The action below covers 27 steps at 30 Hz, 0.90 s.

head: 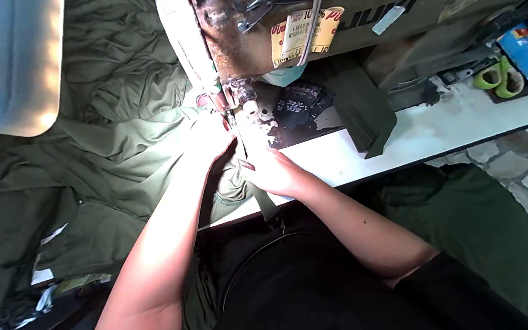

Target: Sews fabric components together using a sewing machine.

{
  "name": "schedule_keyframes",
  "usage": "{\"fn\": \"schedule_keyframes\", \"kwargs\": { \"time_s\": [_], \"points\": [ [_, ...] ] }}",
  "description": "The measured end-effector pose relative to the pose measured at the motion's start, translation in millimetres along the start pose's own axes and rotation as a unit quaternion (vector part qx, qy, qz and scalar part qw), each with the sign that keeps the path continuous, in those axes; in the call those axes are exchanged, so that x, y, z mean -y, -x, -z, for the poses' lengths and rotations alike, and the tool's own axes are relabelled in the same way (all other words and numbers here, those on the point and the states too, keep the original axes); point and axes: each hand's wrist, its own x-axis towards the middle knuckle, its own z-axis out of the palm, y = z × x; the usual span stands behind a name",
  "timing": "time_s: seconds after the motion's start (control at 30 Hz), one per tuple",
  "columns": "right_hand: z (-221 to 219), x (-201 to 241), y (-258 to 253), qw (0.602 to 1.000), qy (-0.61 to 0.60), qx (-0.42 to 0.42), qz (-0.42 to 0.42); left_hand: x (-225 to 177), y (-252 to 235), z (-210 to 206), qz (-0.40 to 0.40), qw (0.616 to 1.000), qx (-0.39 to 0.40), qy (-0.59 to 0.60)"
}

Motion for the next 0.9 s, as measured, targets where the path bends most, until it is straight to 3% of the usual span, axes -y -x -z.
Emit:
{"fn": "schedule_keyframes", "kwargs": {
  "time_s": [0.1, 0.23, 0.4, 0.6, 0.73, 0.9],
  "points": [
    [-4, 4, 1, 0.99, 0.139, -0.001, -0.016, 1, -2, 0, -0.003, 1.0, 0.001, 0.006],
    [14, 5, -8, 0.977, 0.2, 0.065, -0.026, 3, 1, -1, -0.012, 1.0, -0.007, 0.012],
    [21, -23, -21, 0.972, 0.203, 0.074, 0.096, 3, 4, -8, -0.02, 0.998, -0.052, 0.029],
    [26, -21, -24, 0.962, 0.236, 0.084, 0.111, 21, 19, -57, -0.145, 0.956, -0.253, 0.018],
    [25, -19, -25, 0.959, 0.247, 0.081, 0.113, 31, 26, -62, -0.216, 0.939, -0.266, 0.023],
    [20, -20, -34, 0.963, 0.246, 0.066, 0.086, 38, 13, -61, -0.234, 0.932, -0.278, 0.007]
  ]
}}
